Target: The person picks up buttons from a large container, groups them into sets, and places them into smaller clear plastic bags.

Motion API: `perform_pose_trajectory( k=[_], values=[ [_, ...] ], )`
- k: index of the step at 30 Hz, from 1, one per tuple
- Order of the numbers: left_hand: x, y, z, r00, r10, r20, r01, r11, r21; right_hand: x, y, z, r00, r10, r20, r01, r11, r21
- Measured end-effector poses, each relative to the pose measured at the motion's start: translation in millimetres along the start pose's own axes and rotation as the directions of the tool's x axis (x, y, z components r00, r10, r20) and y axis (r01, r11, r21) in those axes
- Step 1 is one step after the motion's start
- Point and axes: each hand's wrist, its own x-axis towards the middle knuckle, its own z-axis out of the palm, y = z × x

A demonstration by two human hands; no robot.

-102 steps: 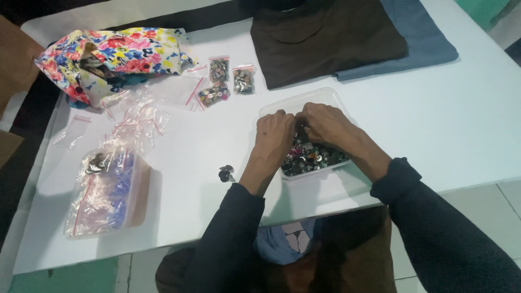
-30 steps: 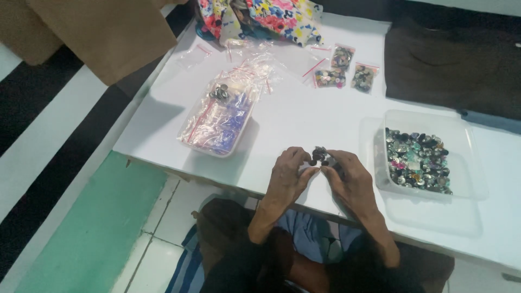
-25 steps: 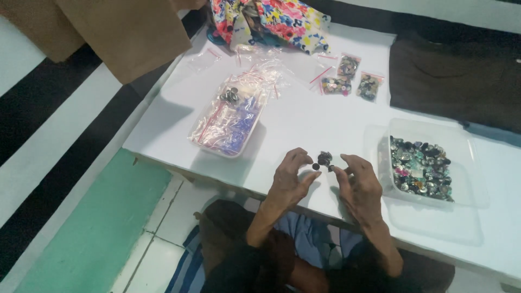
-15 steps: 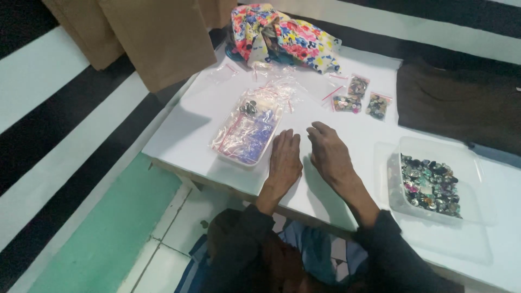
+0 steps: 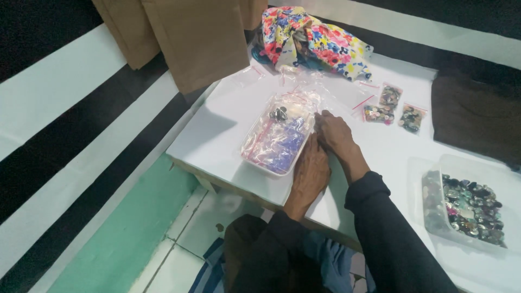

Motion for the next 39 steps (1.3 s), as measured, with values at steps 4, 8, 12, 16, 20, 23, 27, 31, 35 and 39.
perform_pose_trajectory(
  k=[4, 8, 12, 16, 20, 23, 27, 31, 35, 39],
  values=[
    [-31, -61, -27, 0.505, -0.705, -0.499, 0.440, -0.287, 0.851, -10, -23, -11, 0.979, 0.204, 0.018, -0.205, 0.977, 0.058],
    [-64, -73, -56, 0.390, -0.338, -0.857, 0.019, -0.927, 0.374, -11, -19, 4, 0.974, 0.185, -0.132, -0.198, 0.976, -0.088],
    [36, -104, 50, 0.626, -0.046, -0.778, -0.018, -0.999, 0.045, -19, -24, -3, 0.970, 0.203, -0.132, -0.216, 0.972, -0.093],
    [187, -142, 284, 0.919, 0.381, -0.106, 0.251, -0.770, -0.586, -33, -46, -47, 0.972, 0.197, -0.129, -0.203, 0.978, -0.038],
    [199, -204, 317, 0.884, 0.427, 0.189, 0.443, -0.638, -0.630, -44, -44, -72, 0.986, 0.124, -0.110, -0.123, 0.992, 0.012],
    [205, -228, 343, 0.909, 0.353, 0.221, 0.408, -0.643, -0.648, -43, -36, -86, 0.971, 0.177, -0.159, -0.161, 0.981, 0.106],
    [209, -245, 361, 0.910, 0.355, 0.214, 0.411, -0.704, -0.579, -46, -24, -104, 0.974, 0.172, -0.150, -0.184, 0.980, -0.073],
    [205, -238, 352, 0.915, 0.349, 0.202, 0.402, -0.739, -0.541, -49, -8, -103, 0.966, 0.233, -0.114, -0.217, 0.967, 0.136],
    [201, -225, 342, 0.908, 0.346, 0.237, 0.416, -0.818, -0.398, -68, -22, -122, 0.919, 0.390, 0.050, -0.314, 0.652, 0.690],
    [199, -200, 326, 0.875, 0.414, 0.250, 0.419, -0.907, 0.034, -99, -50, -147, 0.881, 0.450, 0.145, -0.314, 0.326, 0.892]
  ],
)
